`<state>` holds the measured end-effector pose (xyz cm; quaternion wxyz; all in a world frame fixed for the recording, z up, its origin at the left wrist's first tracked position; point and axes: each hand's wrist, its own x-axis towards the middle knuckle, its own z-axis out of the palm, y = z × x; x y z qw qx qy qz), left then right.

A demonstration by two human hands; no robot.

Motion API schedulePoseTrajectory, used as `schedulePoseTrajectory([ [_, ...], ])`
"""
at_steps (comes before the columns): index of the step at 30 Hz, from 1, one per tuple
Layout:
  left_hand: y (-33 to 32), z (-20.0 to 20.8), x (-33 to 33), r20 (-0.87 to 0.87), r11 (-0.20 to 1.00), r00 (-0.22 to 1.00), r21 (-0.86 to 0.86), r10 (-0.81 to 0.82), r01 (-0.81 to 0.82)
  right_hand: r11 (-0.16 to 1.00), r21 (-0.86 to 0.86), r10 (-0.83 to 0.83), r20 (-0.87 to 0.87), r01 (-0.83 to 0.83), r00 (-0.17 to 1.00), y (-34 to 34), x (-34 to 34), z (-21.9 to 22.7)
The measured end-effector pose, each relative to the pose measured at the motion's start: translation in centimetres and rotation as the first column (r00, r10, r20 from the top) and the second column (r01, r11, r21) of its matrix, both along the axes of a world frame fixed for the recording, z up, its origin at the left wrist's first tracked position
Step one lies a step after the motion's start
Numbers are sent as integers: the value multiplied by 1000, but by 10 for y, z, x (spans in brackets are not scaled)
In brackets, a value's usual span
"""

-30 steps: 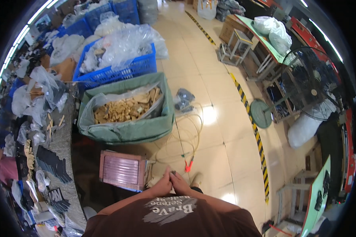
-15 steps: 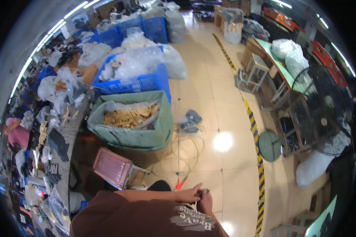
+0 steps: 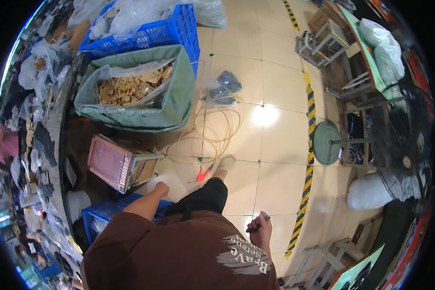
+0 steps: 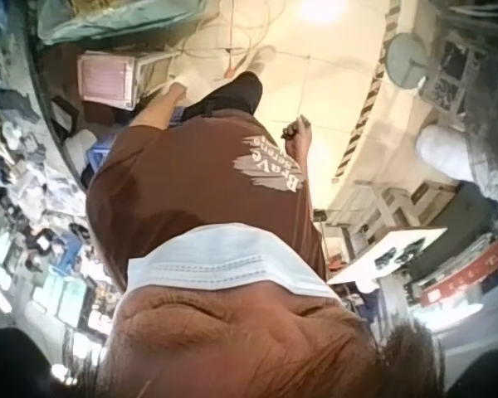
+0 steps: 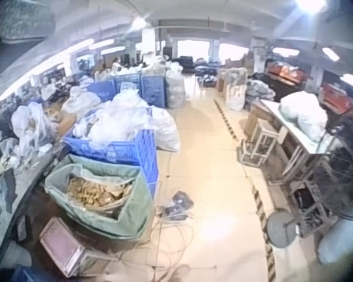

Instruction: Processing and organizing shoe upper components in a factory setting.

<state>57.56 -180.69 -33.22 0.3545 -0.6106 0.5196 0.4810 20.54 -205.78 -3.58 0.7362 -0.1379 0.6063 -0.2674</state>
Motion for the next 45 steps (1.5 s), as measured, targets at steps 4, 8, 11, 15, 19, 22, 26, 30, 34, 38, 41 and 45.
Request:
schedulePoseTrajectory([
  [4,-13,72,-40,72,784,781,-99,620,-613,957,77,287,-74,-281,955,-44,3,-19],
  [8,-24,62,-74,-120,258,256,-1,959,-966,924,193,362,-156,-331,919,-82,12,-47],
  [11,-77,60,-76,-247,628,634,-114,733,-770,908,270,389,-259,-320,884,-98,5,-79],
  [15,-164,32,-54,-197,605,680,-330,706,-724,746,52,529,-653,-664,542,-98,-46,-133],
  [19,-242,-20,-20,-217,359,421,-274,881,-892,333,151,559,-826,-931,66,-142,-17,-118],
  [22,-304,-58,-15,-169,45,54,-58,984,-997,215,256,605,-793,-942,-77,-165,-28,-155],
  [26,-348,-126,-19,-121,-366,-351,-138,929,-921,111,205,506,-854,-972,-122,-204,-28,-182],
  [30,-334,-217,-7,-251,-708,-665,-337,703,-621,66,143,524,-847,-987,-88,-231,-46,-188],
  [34,-400,-264,-39,-349,-572,-508,-106,787,-813,161,97,510,-860,-982,-1,-258,-60,-181],
  [38,-459,-288,-79,-207,123,204,-348,957,-929,225,125,542,-840,-966,18,-266,-72,-182],
  [41,-473,-314,-104,-111,-16,18,-293,994,-956,168,46,542,-839,-985,53,-280,-63,-179],
  [45,-514,-307,-138,32,411,410,-36,912,-911,191,50,474,-879,-980,48,-290,-64,-183],
])
